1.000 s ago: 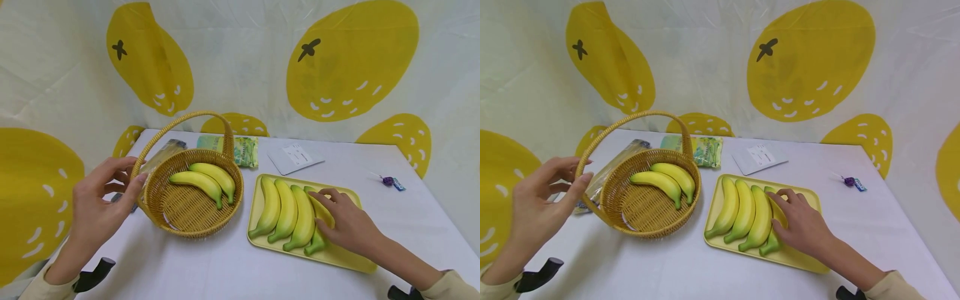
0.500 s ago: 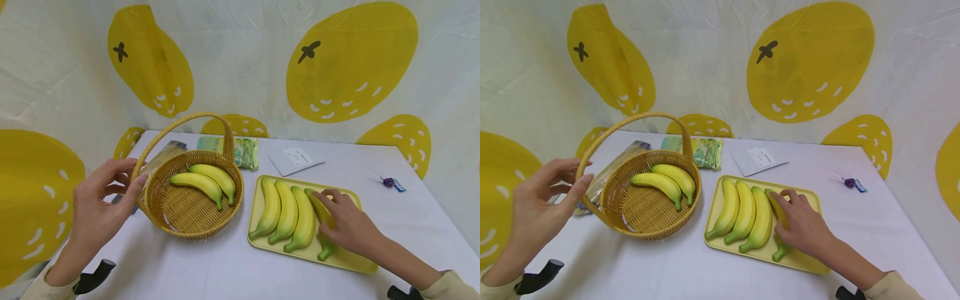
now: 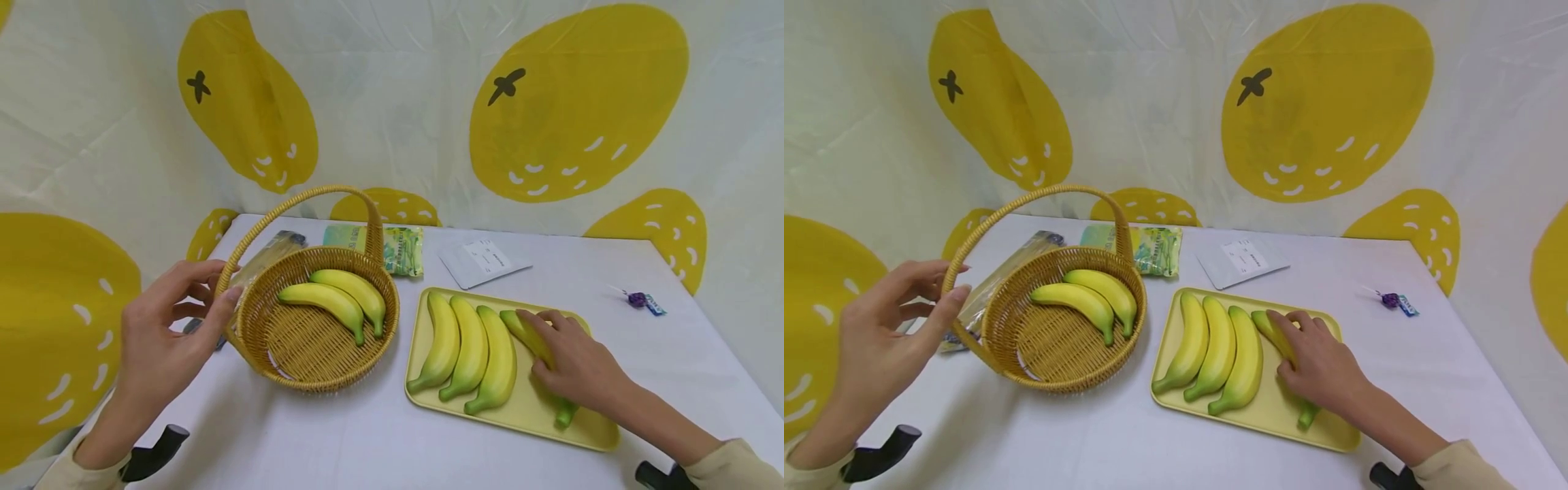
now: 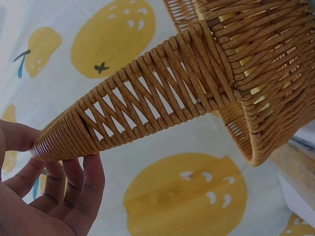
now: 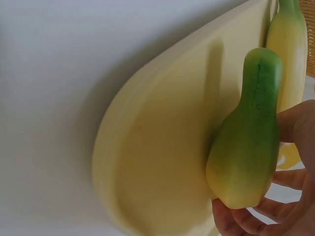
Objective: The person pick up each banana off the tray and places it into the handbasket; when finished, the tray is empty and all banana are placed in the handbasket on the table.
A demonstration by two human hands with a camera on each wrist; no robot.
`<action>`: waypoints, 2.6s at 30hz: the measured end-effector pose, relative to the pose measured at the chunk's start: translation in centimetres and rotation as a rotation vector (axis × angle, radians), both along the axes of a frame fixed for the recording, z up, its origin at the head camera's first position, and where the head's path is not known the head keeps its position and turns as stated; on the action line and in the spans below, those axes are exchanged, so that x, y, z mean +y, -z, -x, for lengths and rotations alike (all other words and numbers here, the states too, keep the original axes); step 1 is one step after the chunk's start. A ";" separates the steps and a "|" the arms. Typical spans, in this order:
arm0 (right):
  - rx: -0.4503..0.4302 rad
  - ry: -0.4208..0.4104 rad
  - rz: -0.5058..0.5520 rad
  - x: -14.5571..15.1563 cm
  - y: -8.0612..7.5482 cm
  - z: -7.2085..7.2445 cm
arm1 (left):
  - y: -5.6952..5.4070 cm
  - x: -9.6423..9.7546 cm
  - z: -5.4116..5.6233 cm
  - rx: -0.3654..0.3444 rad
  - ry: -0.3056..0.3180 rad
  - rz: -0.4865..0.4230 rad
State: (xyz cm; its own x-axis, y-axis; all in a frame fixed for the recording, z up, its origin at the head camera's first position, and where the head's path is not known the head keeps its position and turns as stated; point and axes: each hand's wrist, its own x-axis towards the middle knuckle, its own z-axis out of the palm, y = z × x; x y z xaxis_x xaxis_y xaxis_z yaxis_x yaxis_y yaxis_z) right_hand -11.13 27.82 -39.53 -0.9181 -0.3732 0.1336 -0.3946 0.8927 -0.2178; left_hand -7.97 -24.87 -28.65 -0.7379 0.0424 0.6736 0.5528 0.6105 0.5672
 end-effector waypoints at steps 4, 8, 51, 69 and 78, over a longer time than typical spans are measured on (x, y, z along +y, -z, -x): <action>-0.015 0.005 -0.002 0.3 0.1 0.3 | -0.1 0.0 0.0 0.002 0.001 0.004; -0.020 0.009 -0.004 0.4 0.1 0.5 | 0.0 0.0 0.0 -0.006 -0.003 0.008; 0.027 -0.058 -0.017 -1.8 -4.2 1.9 | -0.1 -0.1 0.0 -0.016 -0.004 0.011; 0.084 -0.147 0.005 -4.8 -6.1 2.3 | 0.1 0.1 -0.2 -0.002 -0.007 -0.004; 0.063 -0.180 -0.002 -7.0 -7.1 2.6 | 0.0 -0.1 -0.2 -0.024 -0.004 0.009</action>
State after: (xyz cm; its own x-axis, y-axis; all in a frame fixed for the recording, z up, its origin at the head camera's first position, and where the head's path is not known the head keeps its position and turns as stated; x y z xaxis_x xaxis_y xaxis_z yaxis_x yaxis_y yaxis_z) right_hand -13.68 20.80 -32.45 -0.8265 -0.5309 0.1875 -0.5606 0.8069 -0.1862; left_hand -7.82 -24.95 -28.68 -0.7538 0.0459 0.6555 0.5371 0.6178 0.5744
